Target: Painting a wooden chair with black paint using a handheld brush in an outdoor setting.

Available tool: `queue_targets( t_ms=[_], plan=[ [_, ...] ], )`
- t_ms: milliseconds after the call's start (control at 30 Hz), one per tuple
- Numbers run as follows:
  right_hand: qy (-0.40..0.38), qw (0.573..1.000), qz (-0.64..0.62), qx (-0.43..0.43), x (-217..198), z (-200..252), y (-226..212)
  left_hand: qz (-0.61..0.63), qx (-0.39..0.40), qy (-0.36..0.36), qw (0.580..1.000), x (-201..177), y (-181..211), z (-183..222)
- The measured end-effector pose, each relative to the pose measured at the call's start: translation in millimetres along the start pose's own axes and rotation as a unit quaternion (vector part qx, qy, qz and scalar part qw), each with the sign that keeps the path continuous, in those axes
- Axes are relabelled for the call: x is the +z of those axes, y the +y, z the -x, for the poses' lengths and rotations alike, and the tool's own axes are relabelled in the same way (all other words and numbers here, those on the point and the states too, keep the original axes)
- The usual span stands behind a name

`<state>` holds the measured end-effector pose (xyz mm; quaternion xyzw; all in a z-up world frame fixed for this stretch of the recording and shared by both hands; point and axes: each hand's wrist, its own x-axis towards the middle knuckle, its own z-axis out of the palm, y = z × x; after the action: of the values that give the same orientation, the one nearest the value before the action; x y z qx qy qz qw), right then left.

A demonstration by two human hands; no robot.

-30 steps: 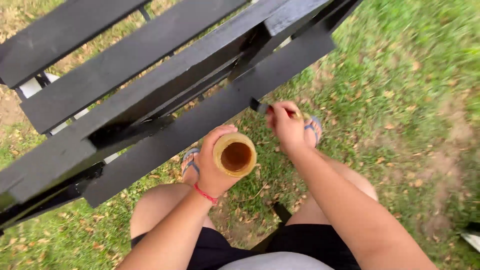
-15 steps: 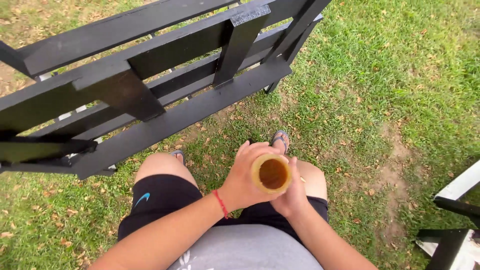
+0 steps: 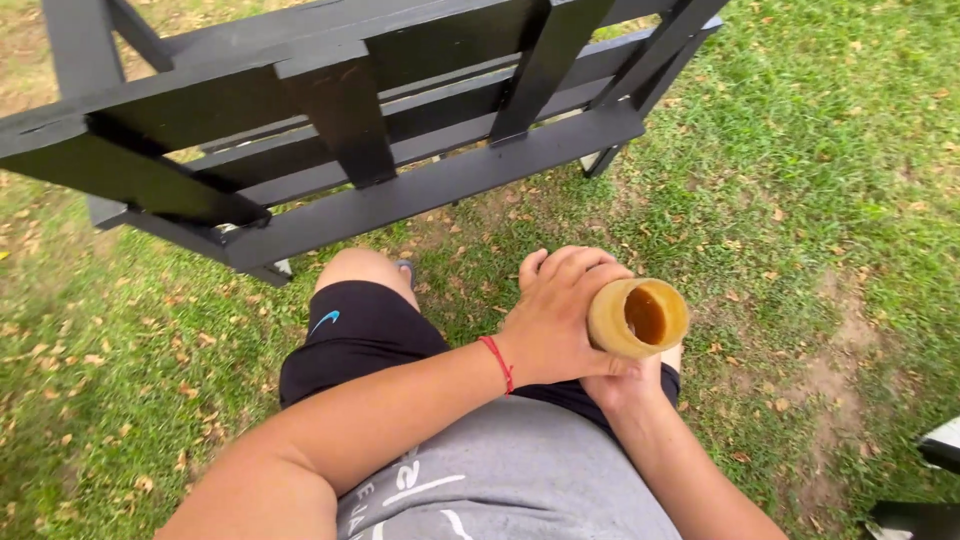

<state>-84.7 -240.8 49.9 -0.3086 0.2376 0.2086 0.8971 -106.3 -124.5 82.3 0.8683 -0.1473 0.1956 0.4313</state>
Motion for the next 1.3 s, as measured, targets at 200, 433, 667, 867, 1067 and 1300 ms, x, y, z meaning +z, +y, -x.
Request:
queue_targets(
  t_ms=[200, 433, 667, 867, 1067, 1300],
  plan=[
    [0.014, 0.999, -0.036, -0.016, 26, 21, -2, -0.009, -0.061, -0.111, 0.992, -32, 10, 8],
    [0.040, 0.999, -0.017, -0.020, -5, 26, -24, -0.104, -0.120, -0.269, 0.950, -98, -18, 34],
    [0.095, 0.991, -0.023, -0.086, -44, 21, -43, -0.266, -0.278, -0.279, 0.880, -154, -74, 124],
    [0.102, 0.990, -0.017, -0.097, -47, 28, -51, -0.198, -0.374, -0.274, 0.864, -157, -63, 118],
    [0.095, 0.989, -0.049, -0.098, -40, 42, -54, -0.217, -0.345, -0.275, 0.871, -158, -52, 113],
    [0.088, 0.988, -0.066, -0.106, -42, 40, -58, -0.208, -0.346, -0.217, 0.889, -169, -56, 149]
  ],
)
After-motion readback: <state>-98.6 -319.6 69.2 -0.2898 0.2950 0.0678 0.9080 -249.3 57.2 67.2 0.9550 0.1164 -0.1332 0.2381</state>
